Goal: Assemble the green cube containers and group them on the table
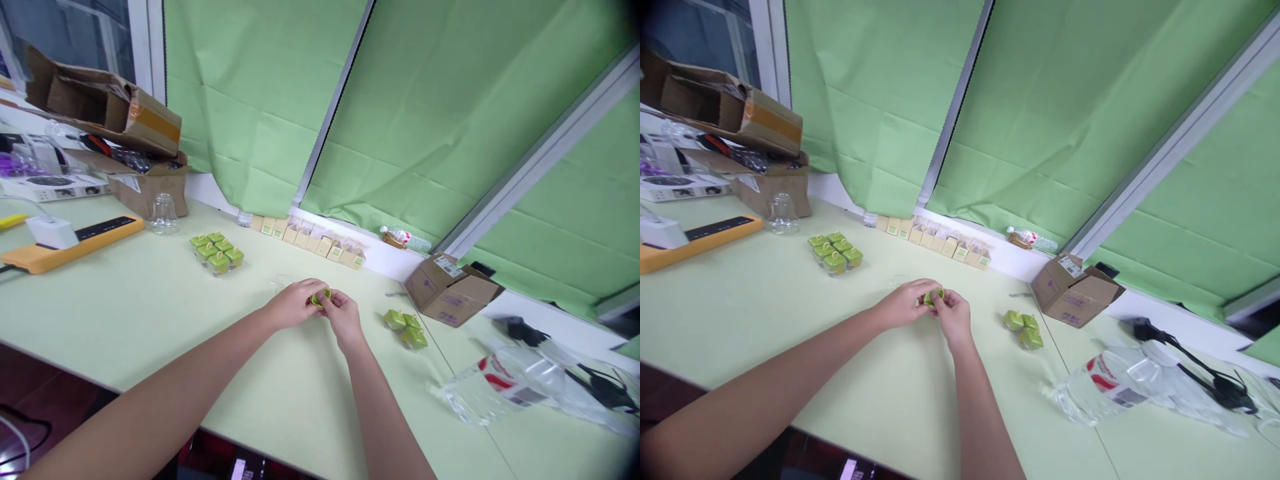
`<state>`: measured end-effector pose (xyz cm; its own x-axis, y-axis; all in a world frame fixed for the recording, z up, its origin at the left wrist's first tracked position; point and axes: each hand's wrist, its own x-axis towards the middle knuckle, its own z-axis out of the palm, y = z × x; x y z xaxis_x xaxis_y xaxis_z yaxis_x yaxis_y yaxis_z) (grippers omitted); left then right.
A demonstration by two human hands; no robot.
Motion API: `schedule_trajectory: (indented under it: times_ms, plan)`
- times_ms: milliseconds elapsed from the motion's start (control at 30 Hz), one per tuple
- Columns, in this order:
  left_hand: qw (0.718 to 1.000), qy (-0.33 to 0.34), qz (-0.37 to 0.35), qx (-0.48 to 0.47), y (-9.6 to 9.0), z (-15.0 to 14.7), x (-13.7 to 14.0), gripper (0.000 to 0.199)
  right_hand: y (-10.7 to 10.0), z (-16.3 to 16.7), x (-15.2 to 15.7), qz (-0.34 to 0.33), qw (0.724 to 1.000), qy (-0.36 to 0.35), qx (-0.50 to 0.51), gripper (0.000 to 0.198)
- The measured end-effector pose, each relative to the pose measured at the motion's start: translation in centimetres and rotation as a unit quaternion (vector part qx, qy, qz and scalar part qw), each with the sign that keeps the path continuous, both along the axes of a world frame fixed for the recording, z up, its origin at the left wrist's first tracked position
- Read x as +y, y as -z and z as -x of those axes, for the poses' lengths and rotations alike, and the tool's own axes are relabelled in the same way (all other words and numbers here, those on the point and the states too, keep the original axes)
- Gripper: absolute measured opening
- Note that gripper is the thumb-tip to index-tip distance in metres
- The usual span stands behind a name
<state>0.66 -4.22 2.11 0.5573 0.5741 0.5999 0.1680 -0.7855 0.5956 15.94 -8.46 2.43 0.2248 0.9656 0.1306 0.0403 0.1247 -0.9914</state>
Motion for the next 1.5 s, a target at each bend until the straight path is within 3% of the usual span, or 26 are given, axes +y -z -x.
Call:
schedule_trajectory:
  times_ms: [133,267,333,400,467,567,633,733,967,1200,1333,1500]
  plan:
    - [0.999,-0.026,0.013,-0.022,0.2,0.4,0.9,0.045,-0.4,-0.7,0.1,0.021,0.999,0.047,-0.016,0.043]
    - [0.996,-0.071,0.023,-0.039,0.5,1.2,1.9,0.045,0.7,-1.3,0.2,0.014,0.959,0.150,-0.239,0.042]
    - [0.995,-0.084,0.016,-0.047,0.7,1.4,2.3,0.044,1.5,-1.2,0.3,0.017,0.932,0.116,-0.342,0.037]
    - [0.995,-0.087,0.009,-0.050,0.8,1.5,2.5,0.045,2.0,-1.1,0.4,0.014,0.925,0.073,-0.373,0.029]
    - [0.995,-0.089,0.004,-0.049,1.0,1.6,2.7,0.045,1.9,-1.1,0.7,0.010,0.944,0.070,-0.323,0.028]
    - [0.995,-0.092,-0.014,-0.041,1.2,1.6,2.8,0.047,1.0,-1.1,0.8,-0.017,0.987,0.086,-0.133,0.040]
    - [0.995,-0.092,-0.037,-0.034,1.2,1.6,2.8,0.048,0.3,-1.0,0.7,-0.052,0.995,0.075,-0.031,0.044]
    - [0.993,-0.095,-0.067,-0.023,1.1,1.5,2.6,0.050,-0.2,-0.4,0.5,-0.084,0.995,0.046,0.016,0.044]
    - [0.990,-0.089,-0.107,-0.003,0.8,1.1,2.1,0.055,0.2,0.6,0.3,-0.094,0.995,0.020,0.008,0.045]
    - [0.992,-0.081,-0.097,0.009,1.0,1.0,2.0,0.055,0.8,0.7,0.3,-0.088,0.996,0.018,-0.025,0.049]
    - [0.994,-0.077,-0.078,0.010,1.0,0.9,1.8,0.050,1.3,0.8,0.2,-0.133,0.984,0.045,-0.112,0.044]
    - [0.994,-0.100,-0.038,-0.018,1.0,0.6,1.7,0.051,0.3,1.0,-0.5,-0.146,0.960,0.080,-0.227,0.037]
